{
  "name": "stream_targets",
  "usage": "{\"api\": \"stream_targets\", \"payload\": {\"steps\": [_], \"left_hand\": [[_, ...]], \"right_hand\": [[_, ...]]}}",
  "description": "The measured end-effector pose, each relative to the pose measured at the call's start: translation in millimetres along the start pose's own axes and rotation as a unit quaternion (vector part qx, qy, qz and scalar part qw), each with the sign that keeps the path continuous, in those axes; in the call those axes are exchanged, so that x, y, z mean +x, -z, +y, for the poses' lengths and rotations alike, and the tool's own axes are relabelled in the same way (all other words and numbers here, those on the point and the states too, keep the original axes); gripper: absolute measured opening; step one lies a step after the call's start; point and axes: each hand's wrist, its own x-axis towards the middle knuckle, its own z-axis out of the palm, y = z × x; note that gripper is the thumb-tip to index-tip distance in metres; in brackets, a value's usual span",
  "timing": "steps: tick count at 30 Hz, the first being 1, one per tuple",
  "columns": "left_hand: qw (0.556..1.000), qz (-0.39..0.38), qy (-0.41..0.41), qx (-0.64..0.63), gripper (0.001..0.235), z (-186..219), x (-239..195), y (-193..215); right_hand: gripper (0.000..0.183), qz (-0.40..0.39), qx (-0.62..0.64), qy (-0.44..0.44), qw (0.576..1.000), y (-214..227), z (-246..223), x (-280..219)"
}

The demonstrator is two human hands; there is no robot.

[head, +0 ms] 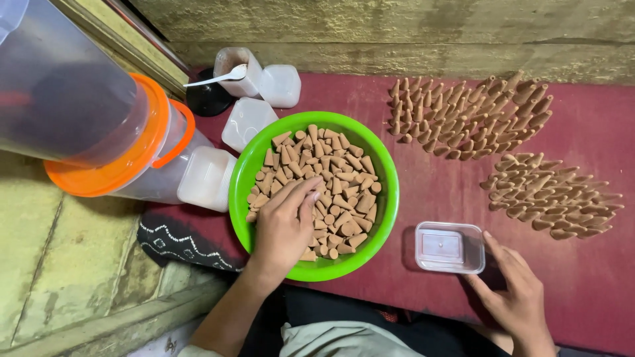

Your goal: The person sorts small, cone-shaped clay pieces from a green bowl into a small plastic container. They use their hands to pick up the pieces and place them into the container, occasionally adjusting the bowl and container on the floor.

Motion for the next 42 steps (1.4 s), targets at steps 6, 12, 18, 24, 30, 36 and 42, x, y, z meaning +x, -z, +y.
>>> {"api": "stream_targets", "payload": {"steps": [6,12,18,24,30,36,42], "left_hand": [[0.995,0.018,-0.001,0.100,0.015,-26.5,4.3,-1.1],[0.991,0.008,0.033,0.129,0.021,-37.5,5.6,12.4],[0.982,-0.155,-0.103,0.026,0.035,-27.4,7.7,14.8],[0.894,-0.333,-0.198,0.225,0.057,-27.5,29.9,-14.5],[0.882,-0.337,-0.234,0.232,0.053,-44.4,37.1,-16.7],[0.902,-0.260,-0.288,0.189,0.026,-54.5,43.8,7.7],[0.922,-0.225,-0.267,0.167,0.011,-77.5,41.8,25.9]], "right_hand": [[0.073,0.000,-0.007,0.001,1.000,0.2,-2.3,-0.1],[0.075,-0.004,-0.017,-0.005,1.000,0.2,-0.5,-1.6],[0.073,-0.009,-0.020,-0.023,1.000,-0.3,-2.8,-1.1],[0.073,-0.003,-0.021,-0.027,0.999,-1.7,-1.9,-3.6],[0.073,-0.003,-0.038,-0.037,0.999,-2.9,-0.8,-5.9],[0.072,-0.002,-0.021,-0.024,0.999,-0.5,-6.6,0.6],[0.070,-0.005,-0.027,-0.029,0.999,-0.6,-5.5,-0.2]]}}
